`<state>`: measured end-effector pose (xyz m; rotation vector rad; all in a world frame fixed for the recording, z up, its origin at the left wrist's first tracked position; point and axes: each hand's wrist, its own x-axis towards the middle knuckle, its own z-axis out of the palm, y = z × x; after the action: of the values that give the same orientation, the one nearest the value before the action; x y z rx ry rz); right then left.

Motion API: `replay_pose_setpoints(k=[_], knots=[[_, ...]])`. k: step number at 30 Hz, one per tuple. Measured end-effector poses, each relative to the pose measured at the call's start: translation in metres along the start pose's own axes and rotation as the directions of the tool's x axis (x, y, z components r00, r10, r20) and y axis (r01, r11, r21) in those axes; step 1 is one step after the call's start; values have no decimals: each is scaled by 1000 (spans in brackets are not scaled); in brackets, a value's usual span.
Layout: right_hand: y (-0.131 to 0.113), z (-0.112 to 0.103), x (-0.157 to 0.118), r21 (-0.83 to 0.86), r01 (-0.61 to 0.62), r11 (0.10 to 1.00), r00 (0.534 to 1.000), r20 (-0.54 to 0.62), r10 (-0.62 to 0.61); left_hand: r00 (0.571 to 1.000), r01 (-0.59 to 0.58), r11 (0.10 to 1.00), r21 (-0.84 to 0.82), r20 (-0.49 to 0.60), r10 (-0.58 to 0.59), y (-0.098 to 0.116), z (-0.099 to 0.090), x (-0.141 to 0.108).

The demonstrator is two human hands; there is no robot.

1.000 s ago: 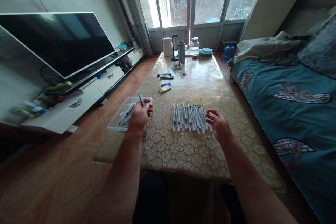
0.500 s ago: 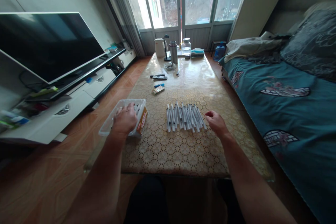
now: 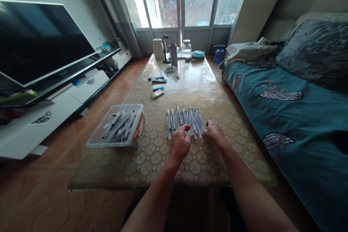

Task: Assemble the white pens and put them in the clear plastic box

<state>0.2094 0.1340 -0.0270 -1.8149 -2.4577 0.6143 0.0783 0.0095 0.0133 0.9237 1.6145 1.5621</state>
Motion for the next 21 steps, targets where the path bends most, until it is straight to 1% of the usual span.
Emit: replay_pose_setpoints(k=[2, 4, 6, 9, 12, 14, 16, 17, 18, 19, 20, 21], knots=[[-1, -3, -2, -23, -9, 1000, 1000, 27, 9, 999, 35, 999, 20, 29, -35, -10, -1, 8], [2, -7, -2, -51, -19, 999, 998, 52, 21, 998, 51, 999, 7, 46, -51, -15, -2, 16], [7, -11, -1, -74, -28, 997, 996, 80, 34, 996, 84, 995, -56, 41, -82, -16, -2, 22], [16, -14, 2, -85, -35, 996, 993, 105, 44, 979, 203, 963, -177, 34, -200, -15, 0, 28], [18, -11, 2, -73, -11, 997, 997, 72, 16, 951, 307, 915, -261, 52, -304, -13, 3, 29], [18, -8, 2, -69, -2, 998, 999, 41, 5, 942, 332, 897, -293, 59, -330, -11, 3, 29], [18, -7, 2, -50, -21, 999, 1000, 21, 22, 937, 345, 886, -308, 64, -343, -11, 3, 29], [18, -8, 3, -15, -42, 999, 999, 16, 42, 934, 353, 882, -312, 66, -351, -11, 2, 29], [18, -10, 3, 57, -69, 996, 998, 12, 68, 930, 363, 876, -316, 69, -360, -11, 2, 30], [18, -13, 2, 178, -93, 980, 996, 14, 92, 926, 373, 870, -323, 73, -370, -12, 2, 30], [16, -16, 1, 339, -110, 934, 994, 29, 107, 923, 382, 863, -332, 78, -378, -13, 3, 30], [14, -19, -2, 519, -122, 846, 993, 62, 105, 920, 388, 855, -345, 84, -383, -14, 3, 30]])
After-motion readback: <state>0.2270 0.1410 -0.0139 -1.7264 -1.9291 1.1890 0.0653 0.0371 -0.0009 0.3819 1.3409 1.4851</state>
